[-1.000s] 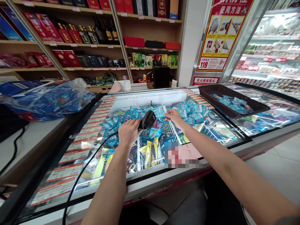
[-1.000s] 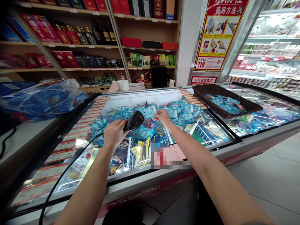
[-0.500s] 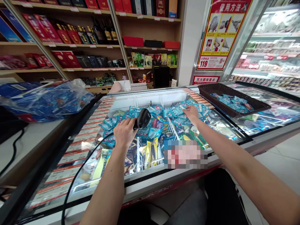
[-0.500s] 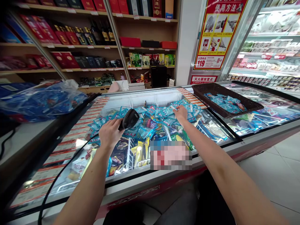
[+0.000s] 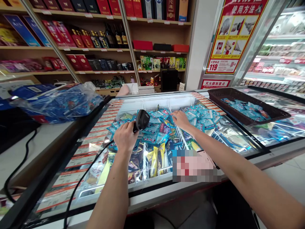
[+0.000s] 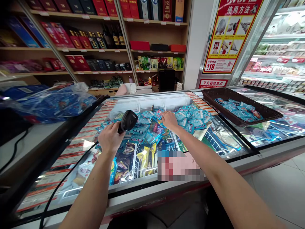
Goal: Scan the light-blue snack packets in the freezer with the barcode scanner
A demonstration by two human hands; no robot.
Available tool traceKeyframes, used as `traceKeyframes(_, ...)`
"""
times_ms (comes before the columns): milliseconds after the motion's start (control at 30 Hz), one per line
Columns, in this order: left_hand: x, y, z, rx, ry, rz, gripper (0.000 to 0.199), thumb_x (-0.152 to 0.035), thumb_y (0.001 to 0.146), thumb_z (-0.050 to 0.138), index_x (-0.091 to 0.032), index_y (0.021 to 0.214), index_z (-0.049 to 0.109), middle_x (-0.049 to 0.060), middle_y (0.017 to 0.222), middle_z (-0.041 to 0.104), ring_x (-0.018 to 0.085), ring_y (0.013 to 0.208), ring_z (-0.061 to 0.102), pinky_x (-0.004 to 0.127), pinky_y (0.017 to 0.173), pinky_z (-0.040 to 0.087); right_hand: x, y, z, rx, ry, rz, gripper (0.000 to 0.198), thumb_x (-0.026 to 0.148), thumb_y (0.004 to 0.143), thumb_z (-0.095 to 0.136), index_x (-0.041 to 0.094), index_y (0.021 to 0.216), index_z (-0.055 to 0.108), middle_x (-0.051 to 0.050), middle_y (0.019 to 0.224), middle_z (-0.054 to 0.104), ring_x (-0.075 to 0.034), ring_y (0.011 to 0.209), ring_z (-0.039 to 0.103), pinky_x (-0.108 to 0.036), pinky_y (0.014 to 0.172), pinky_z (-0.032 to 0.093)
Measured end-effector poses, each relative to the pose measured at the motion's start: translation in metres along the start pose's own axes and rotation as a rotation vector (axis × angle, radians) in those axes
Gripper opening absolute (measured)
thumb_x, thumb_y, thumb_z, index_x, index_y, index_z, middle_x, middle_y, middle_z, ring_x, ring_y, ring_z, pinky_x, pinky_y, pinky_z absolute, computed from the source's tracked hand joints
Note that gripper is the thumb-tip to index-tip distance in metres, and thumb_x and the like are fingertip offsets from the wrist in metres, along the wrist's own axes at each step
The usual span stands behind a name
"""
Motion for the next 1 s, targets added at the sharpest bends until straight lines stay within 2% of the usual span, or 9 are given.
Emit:
traceKeyframes(100,0.001,0.001,-0.003,-0.005,0.000,-0.009,0.031,-0.030,0.081,0.055,-0.021,0.110,0.061,0.008,0.092,0.067,0.026,0.090,0.060,0.033,0.070,0.037,0.009,0.009,0.023,0.076,0.007,-0.067,0.035,0.019,0.090,0.046,0.019,0.120,0.063,-0.011,0.124,0.062,-0.027,0.111,0.054,-0.039,0.098,0.036)
traceKeyframes(200,0.002,0.002,-0.005,-0.004,0.012,-0.018,0.031,-0.029,0.081,0.055,-0.021,0.110,0.062,0.007,0.092,0.067,0.025,0.090,0.060,0.033,0.070,0.038,0.015,0.016,0.039,0.147,-0.009,-0.138,0.042,0.024,0.094,0.041,0.018,0.133,0.053,-0.008,0.138,0.053,-0.024,0.126,0.047,-0.038,0.106,0.032)
traceKeyframes(300,0.002,0.002,-0.004,-0.005,0.019,-0.016,0.031,-0.028,0.081,0.055,-0.021,0.110,0.062,0.006,0.092,0.067,0.025,0.091,0.060,0.032,0.071,0.038,0.020,0.021,0.046,0.214,-0.077,-0.124,0.046,0.032,0.095,0.038,0.022,0.139,0.046,-0.004,0.147,0.043,-0.026,0.131,0.042,-0.043,0.107,0.032)
traceKeyframes(400,0.003,0.001,-0.003,-0.010,0.023,-0.011,0.031,-0.028,0.082,0.055,-0.020,0.111,0.061,0.006,0.093,0.067,0.024,0.091,0.060,0.032,0.073,0.038,0.027,0.020,0.044,0.253,-0.130,-0.111,0.042,0.037,0.096,0.036,0.027,0.133,0.053,-0.001,0.144,0.047,-0.028,0.129,0.043,-0.047,0.105,0.033)
traceKeyframes(633,0.001,0.001,-0.003,-0.011,0.017,-0.006,0.031,-0.028,0.081,0.055,-0.021,0.110,0.062,0.006,0.092,0.067,0.025,0.091,0.060,0.033,0.072,0.038,0.040,0.007,0.023,0.208,-0.182,-0.102,0.040,0.035,0.097,0.034,0.018,0.102,0.070,-0.011,0.110,0.068,-0.024,0.106,0.059,-0.034,0.091,0.040)
traceKeyframes(767,0.000,0.000,-0.002,-0.001,0.007,0.002,0.030,-0.028,0.081,0.055,-0.020,0.109,0.062,0.007,0.091,0.067,0.025,0.090,0.060,0.033,0.070,0.038,0.040,0.002,0.020,0.162,-0.107,-0.045,0.035,0.040,0.096,0.040,0.020,0.098,0.069,-0.008,0.099,0.071,-0.021,0.097,0.061,-0.033,0.089,0.039)
traceKeyframes(833,0.000,0.000,-0.002,-0.003,0.009,0.004,0.029,-0.029,0.081,0.056,-0.021,0.108,0.062,0.006,0.090,0.068,0.025,0.089,0.060,0.033,0.069,0.037,0.038,0.000,0.021,0.091,-0.090,0.018,0.036,0.047,0.093,0.045,0.020,0.106,0.067,-0.008,0.104,0.069,-0.023,0.102,0.058,-0.034,0.091,0.038)
traceKeyframes(900,0.000,0.000,-0.002,-0.006,0.013,0.008,0.028,-0.030,0.081,0.056,-0.021,0.107,0.062,0.006,0.091,0.068,0.025,0.089,0.060,0.033,0.069,0.038,0.033,-0.001,0.024,0.023,-0.139,0.092,0.049,0.056,0.087,0.050,0.018,0.114,0.064,-0.011,0.115,0.065,-0.028,0.112,0.051,-0.039,0.094,0.036)
traceKeyframes(1000,-0.001,0.000,-0.001,-0.007,0.015,0.010,0.027,-0.030,0.081,0.057,-0.021,0.106,0.062,0.006,0.091,0.068,0.025,0.089,0.061,0.033,0.069,0.038,0.025,0.001,0.029,0.053,-0.192,0.173,0.067,0.068,0.077,0.054,0.015,0.117,0.062,-0.016,0.124,0.058,-0.034,0.119,0.043,-0.044,0.095,0.033)
Point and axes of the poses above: each hand's wrist, its own y-axis towards the middle knuckle, its own z-axis out of the palm, x = y × z, the point moved 2 cm from there along y, towards the middle knuckle
